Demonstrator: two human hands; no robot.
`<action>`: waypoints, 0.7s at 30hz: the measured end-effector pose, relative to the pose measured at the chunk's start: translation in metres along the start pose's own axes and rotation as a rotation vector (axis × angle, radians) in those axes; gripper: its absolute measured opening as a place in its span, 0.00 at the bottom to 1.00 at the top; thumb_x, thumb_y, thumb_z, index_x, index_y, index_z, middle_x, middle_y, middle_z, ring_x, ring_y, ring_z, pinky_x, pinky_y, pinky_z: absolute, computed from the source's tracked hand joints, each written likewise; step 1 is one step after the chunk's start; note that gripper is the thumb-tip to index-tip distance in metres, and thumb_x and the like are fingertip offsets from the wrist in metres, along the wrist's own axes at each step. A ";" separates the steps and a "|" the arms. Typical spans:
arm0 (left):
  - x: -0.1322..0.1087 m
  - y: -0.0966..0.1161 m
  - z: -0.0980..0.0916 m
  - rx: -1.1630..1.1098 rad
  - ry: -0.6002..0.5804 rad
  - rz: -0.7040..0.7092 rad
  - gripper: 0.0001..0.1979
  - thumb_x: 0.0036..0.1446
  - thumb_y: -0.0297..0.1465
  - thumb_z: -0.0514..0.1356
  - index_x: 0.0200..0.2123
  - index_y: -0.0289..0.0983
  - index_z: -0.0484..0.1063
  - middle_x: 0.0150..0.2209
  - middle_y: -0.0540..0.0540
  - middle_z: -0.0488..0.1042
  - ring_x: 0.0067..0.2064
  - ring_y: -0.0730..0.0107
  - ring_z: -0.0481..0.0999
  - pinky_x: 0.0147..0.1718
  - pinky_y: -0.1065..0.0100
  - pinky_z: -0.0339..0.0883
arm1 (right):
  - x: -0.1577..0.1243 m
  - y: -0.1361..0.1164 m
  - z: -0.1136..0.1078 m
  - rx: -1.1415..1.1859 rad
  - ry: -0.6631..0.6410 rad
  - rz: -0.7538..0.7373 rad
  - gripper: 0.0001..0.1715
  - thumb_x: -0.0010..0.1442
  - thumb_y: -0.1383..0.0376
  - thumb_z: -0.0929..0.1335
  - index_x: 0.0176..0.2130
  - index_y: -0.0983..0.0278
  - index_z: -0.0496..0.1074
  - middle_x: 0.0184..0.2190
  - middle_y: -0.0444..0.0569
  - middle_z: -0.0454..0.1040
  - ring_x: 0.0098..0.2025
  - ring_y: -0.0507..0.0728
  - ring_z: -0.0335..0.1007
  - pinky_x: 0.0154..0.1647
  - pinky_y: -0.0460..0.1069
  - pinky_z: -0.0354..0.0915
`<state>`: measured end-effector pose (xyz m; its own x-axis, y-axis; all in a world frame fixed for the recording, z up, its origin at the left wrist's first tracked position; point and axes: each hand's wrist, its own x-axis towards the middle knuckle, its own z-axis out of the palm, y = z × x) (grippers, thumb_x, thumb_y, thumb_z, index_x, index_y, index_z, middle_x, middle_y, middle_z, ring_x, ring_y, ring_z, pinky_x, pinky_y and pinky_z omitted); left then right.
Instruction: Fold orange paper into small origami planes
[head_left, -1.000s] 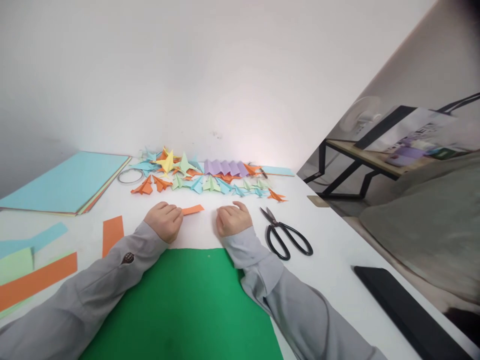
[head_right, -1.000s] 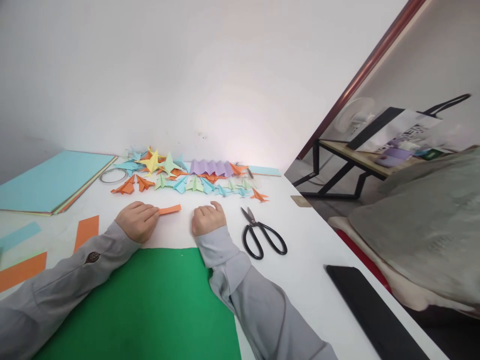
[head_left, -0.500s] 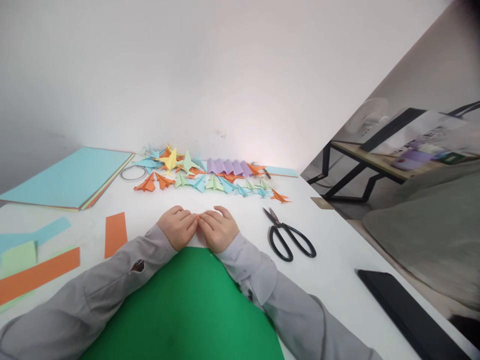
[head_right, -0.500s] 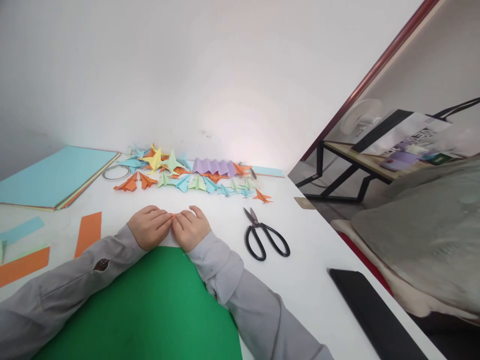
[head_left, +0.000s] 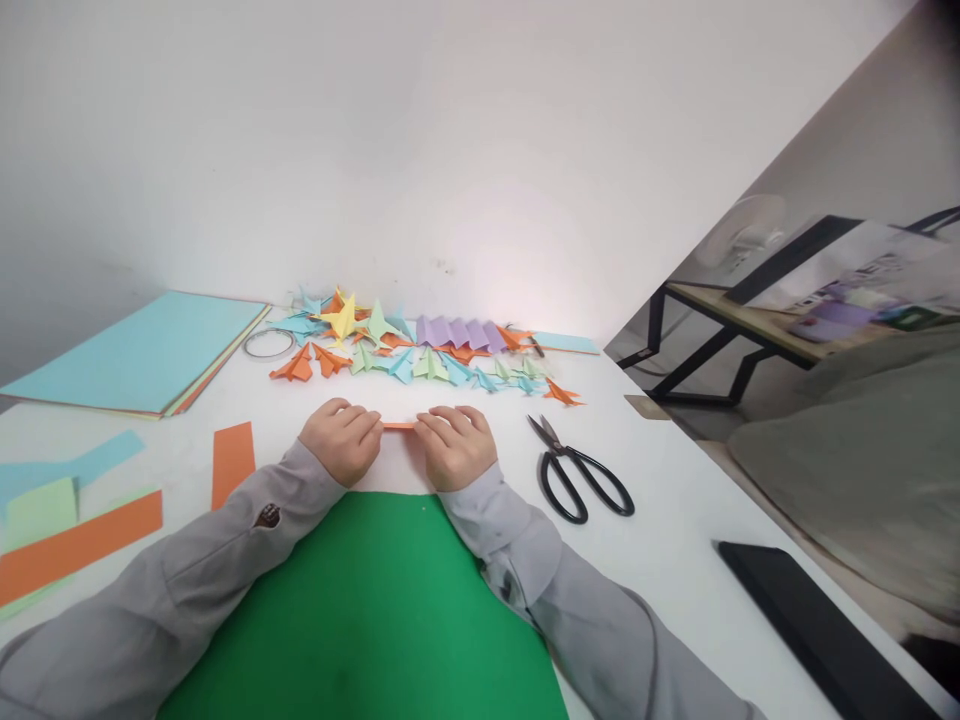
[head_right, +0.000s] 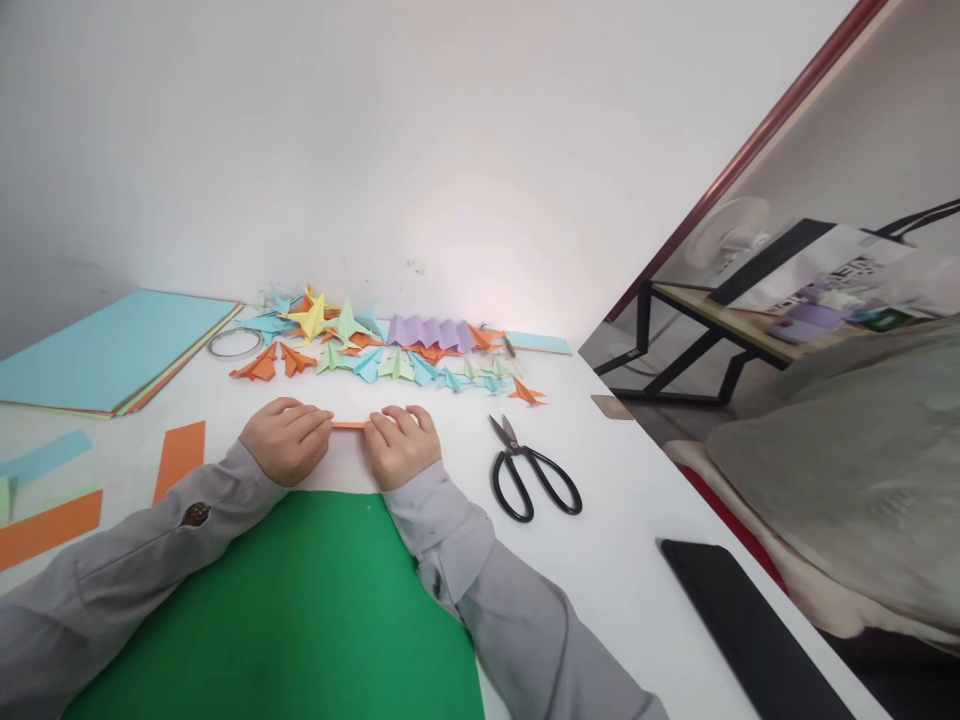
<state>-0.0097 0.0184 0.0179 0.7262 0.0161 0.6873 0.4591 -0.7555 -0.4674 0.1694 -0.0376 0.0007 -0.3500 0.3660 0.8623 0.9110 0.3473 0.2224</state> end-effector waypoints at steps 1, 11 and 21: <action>0.001 0.000 -0.001 0.013 0.012 -0.007 0.06 0.52 0.24 0.54 0.27 0.35 0.69 0.30 0.46 0.77 0.29 0.70 0.73 0.29 0.65 0.62 | 0.000 0.000 0.000 -0.010 0.004 0.001 0.09 0.53 0.75 0.64 0.30 0.64 0.71 0.30 0.45 0.78 0.35 0.54 0.70 0.40 0.51 0.55; 0.004 0.000 -0.008 0.100 0.088 -0.086 0.04 0.49 0.23 0.56 0.29 0.33 0.70 0.32 0.43 0.78 0.27 0.69 0.73 0.26 0.65 0.62 | 0.005 -0.006 -0.003 -0.004 0.073 0.068 0.09 0.52 0.75 0.64 0.30 0.65 0.71 0.30 0.46 0.78 0.33 0.53 0.71 0.36 0.49 0.58; -0.010 0.003 0.007 -0.413 0.105 -0.670 0.13 0.54 0.28 0.53 0.42 0.33 0.70 0.41 0.39 0.76 0.41 0.63 0.75 0.37 0.63 0.70 | -0.006 0.003 -0.002 0.346 -0.046 0.409 0.10 0.56 0.70 0.61 0.32 0.64 0.72 0.28 0.49 0.77 0.32 0.54 0.71 0.34 0.48 0.63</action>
<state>-0.0122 0.0208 0.0061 0.3011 0.5068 0.8078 0.5391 -0.7892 0.2942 0.1745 -0.0406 -0.0029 0.0021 0.5661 0.8243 0.8525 0.4298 -0.2974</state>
